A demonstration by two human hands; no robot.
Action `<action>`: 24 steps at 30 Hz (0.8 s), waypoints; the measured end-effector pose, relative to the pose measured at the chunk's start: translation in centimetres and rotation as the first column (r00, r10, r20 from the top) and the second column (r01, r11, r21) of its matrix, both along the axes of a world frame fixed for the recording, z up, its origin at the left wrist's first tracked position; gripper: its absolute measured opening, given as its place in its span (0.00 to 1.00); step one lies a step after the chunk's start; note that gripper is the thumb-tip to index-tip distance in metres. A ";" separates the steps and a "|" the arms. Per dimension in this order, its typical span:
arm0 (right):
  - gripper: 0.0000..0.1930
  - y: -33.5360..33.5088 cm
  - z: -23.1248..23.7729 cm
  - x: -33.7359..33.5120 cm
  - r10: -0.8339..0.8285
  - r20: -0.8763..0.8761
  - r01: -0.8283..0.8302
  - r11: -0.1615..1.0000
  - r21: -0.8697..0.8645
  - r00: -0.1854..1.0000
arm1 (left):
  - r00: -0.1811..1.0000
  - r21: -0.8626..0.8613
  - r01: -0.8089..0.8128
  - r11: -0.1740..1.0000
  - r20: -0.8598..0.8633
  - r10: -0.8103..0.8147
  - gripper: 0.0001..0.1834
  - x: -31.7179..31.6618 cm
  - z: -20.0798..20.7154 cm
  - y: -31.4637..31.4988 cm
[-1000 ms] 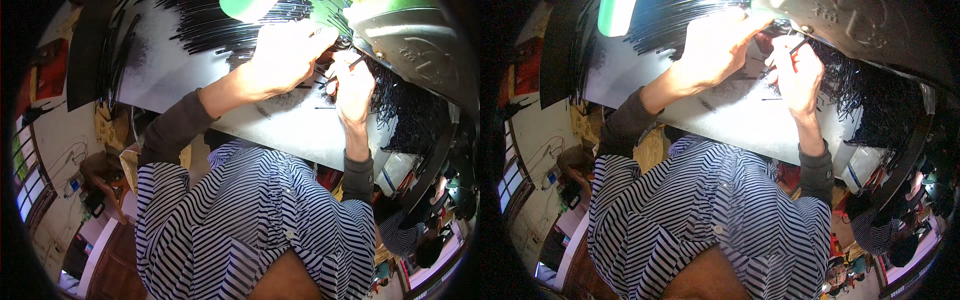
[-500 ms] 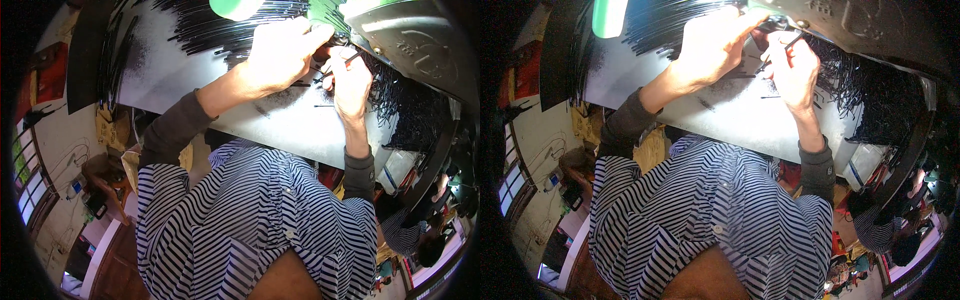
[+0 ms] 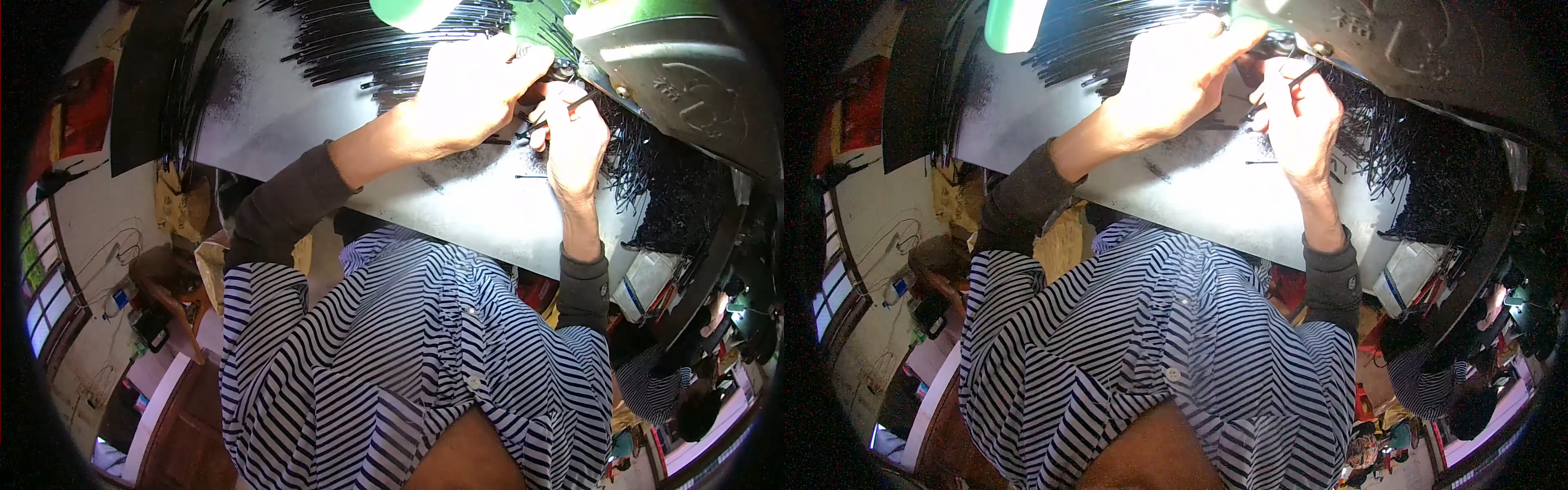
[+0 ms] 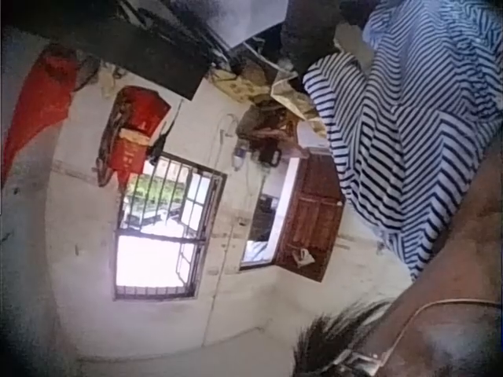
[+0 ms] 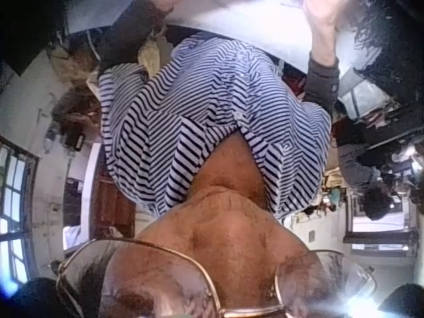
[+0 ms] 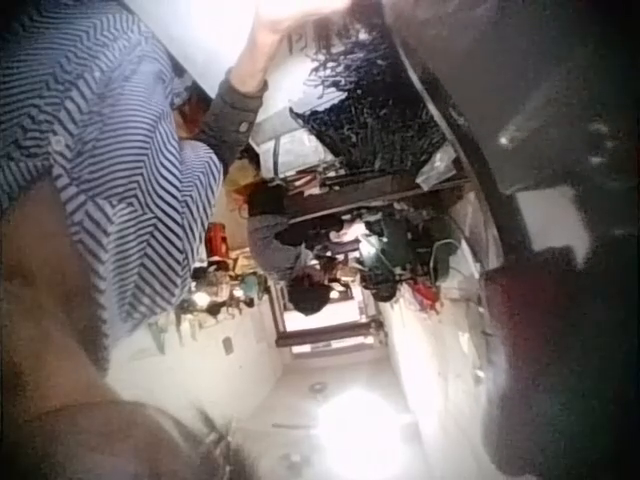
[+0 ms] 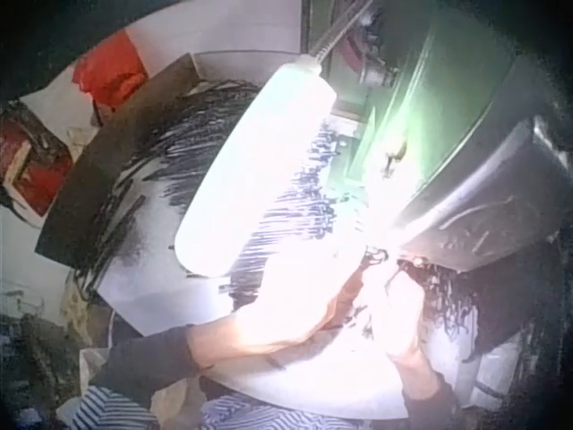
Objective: The person sorts and organizes black metal rods by hand at a fabrication workstation.
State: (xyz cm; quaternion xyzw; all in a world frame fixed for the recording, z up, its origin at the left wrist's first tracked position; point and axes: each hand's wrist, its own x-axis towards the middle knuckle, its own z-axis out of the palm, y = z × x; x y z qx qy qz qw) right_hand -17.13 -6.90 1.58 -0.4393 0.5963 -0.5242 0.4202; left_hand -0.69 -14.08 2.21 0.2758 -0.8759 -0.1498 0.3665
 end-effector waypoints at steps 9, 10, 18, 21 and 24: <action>0.11 0.9 0.9 -0.6 0.064 0.389 -0.105 0.991 0.085 0.919 | 0.962 0.052 0.270 0.961 -0.042 -0.268 0.20 1.1 0.6 -0.3; 0.10 1.2 1.0 -0.3 0.047 0.490 -0.073 0.997 0.033 0.870 | 0.971 0.181 0.241 0.954 -0.046 -0.236 0.17 1.6 1.0 0.3; 0.12 1.6 0.7 1.1 0.194 0.439 -0.119 0.974 -0.193 0.877 | 0.883 0.852 0.457 -0.257 -0.468 0.016 0.11 5.3 2.8 0.5; 0.17 1.7 0.4 1.2 0.208 0.519 -0.179 0.978 -0.106 0.829 | 0.891 0.864 0.443 -0.241 -0.453 0.014 0.13 6.1 2.6 0.1; 0.19 1.8 -0.3 1.9 0.291 0.484 -0.198 0.952 -0.235 0.826 | 0.876 0.854 0.472 -0.218 -0.482 0.009 0.14 7.1 1.9 0.1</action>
